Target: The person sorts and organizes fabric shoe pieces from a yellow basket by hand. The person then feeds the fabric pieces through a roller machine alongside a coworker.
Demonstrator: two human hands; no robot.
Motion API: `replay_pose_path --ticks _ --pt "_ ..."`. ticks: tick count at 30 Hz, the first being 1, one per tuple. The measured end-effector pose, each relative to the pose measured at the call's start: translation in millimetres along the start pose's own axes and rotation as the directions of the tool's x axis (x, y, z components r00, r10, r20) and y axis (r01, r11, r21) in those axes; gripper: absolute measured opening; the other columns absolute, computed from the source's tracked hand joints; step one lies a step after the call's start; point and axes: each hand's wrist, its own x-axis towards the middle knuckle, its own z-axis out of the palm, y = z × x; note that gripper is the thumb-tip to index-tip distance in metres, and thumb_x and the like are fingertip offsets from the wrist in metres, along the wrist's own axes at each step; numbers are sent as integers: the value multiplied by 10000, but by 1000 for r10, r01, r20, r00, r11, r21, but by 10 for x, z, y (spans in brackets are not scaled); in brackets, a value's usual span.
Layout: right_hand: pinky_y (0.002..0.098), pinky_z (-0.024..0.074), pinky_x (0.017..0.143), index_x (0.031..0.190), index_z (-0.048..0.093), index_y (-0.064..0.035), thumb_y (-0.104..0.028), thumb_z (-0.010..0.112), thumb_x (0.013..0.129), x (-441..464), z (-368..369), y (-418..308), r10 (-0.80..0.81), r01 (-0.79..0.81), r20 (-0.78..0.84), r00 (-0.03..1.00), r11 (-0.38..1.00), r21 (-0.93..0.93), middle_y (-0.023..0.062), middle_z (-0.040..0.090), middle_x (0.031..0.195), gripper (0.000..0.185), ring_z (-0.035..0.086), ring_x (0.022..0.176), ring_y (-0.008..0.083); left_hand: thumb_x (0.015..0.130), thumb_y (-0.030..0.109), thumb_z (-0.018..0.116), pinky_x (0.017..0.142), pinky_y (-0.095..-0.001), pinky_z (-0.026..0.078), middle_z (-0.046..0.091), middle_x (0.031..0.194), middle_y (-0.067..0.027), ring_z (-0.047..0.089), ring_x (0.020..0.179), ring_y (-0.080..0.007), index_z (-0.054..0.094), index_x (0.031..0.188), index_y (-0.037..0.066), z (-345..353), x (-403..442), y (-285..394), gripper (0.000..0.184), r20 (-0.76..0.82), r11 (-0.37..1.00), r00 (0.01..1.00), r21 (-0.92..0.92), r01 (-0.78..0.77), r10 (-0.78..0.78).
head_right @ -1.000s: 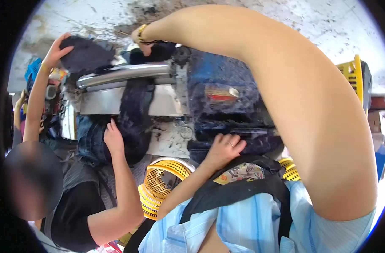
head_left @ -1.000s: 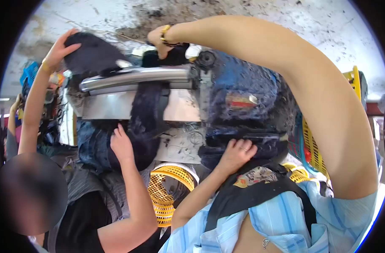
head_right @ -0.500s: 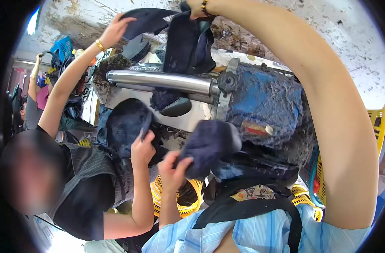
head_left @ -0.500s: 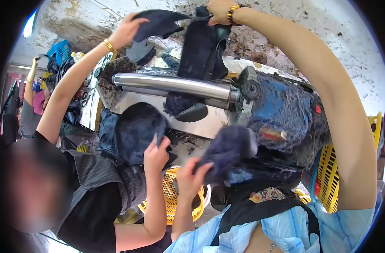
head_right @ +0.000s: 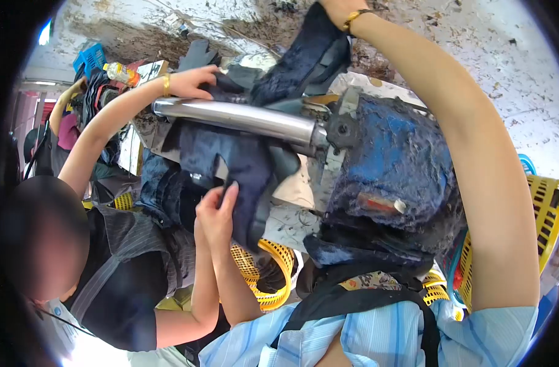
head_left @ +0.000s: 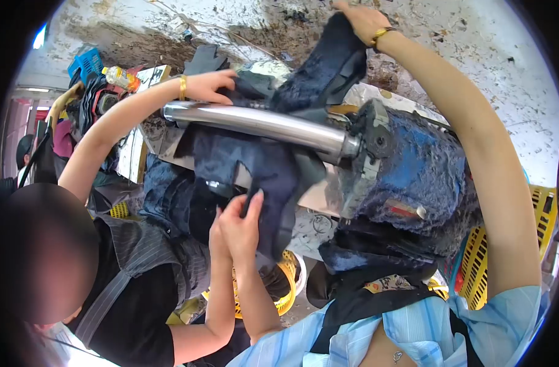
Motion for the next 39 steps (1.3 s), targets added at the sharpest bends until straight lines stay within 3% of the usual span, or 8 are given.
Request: replay_pose_path --ticks 5,7,10,18,23,28,36,39 --pt "367 475 851 980 641 -8 -153 455 789 -189 -161 -1255 -273 403 647 712 913 -58 158 569 1162 303 584 1012 289 747 74 701 702 -346 456 602 755 -90 574 722 -265 605 895 17 307 -63 85 185 -386 816 729 395 -422 565" --pt "378 509 714 900 628 69 -355 397 846 -276 -514 -1733 -206 280 871 445 956 84 199 615 1015 486 636 801 287 726 87 701 666 -345 451 594 731 -66 570 711 -260 602 814 53 435 -530 204 137 -55 726 725 88 -682 687" --pt "385 493 566 719 611 45 -553 530 770 -195 -78 -1580 -10 -358 841 541 902 241 130 610 759 606 606 643 262 687 293 708 692 -384 462 615 824 -53 581 797 -251 606 817 74 1052 -1330 -88 274 418 576 462 -202 -793 782" --pt "388 506 704 820 672 -34 -304 795 590 -110 -859 -1694 -62 112 503 862 991 -70 155 657 825 376 638 825 318 689 150 593 721 -348 430 558 886 -61 539 816 -223 548 868 98 1565 -1756 -111 191 572 281 19 -373 -884 820" --pt "400 509 695 838 660 -35 -293 810 573 49 -1082 -1498 -48 100 363 931 987 -124 159 645 778 399 635 812 332 685 73 634 588 -334 485 631 849 -81 609 681 -252 620 844 73 633 -1397 2 159 251 516 452 -362 -776 856" --pt "408 497 704 861 655 -7 -282 730 639 273 -1025 -972 -39 49 393 919 999 -15 195 647 850 361 625 823 336 766 104 698 557 -241 443 632 734 -50 586 625 -137 629 855 27 -99 -934 21 136 263 944 918 -221 -243 298" --pt "412 465 574 642 620 20 -320 654 676 367 -514 -1 -128 80 234 964 976 203 197 591 618 343 578 592 329 831 133 667 527 -169 298 505 662 83 385 617 -6 606 745 -8 -161 -365 -196 176 191 912 972 -361 197 -134" --pt "431 498 672 760 642 54 -316 610 739 338 -275 151 114 -76 326 939 989 -126 229 630 788 371 617 738 360 834 150 665 514 -168 288 490 646 93 379 599 -4 597 720 -1 -153 -191 -90 201 180 937 973 -290 192 -144"
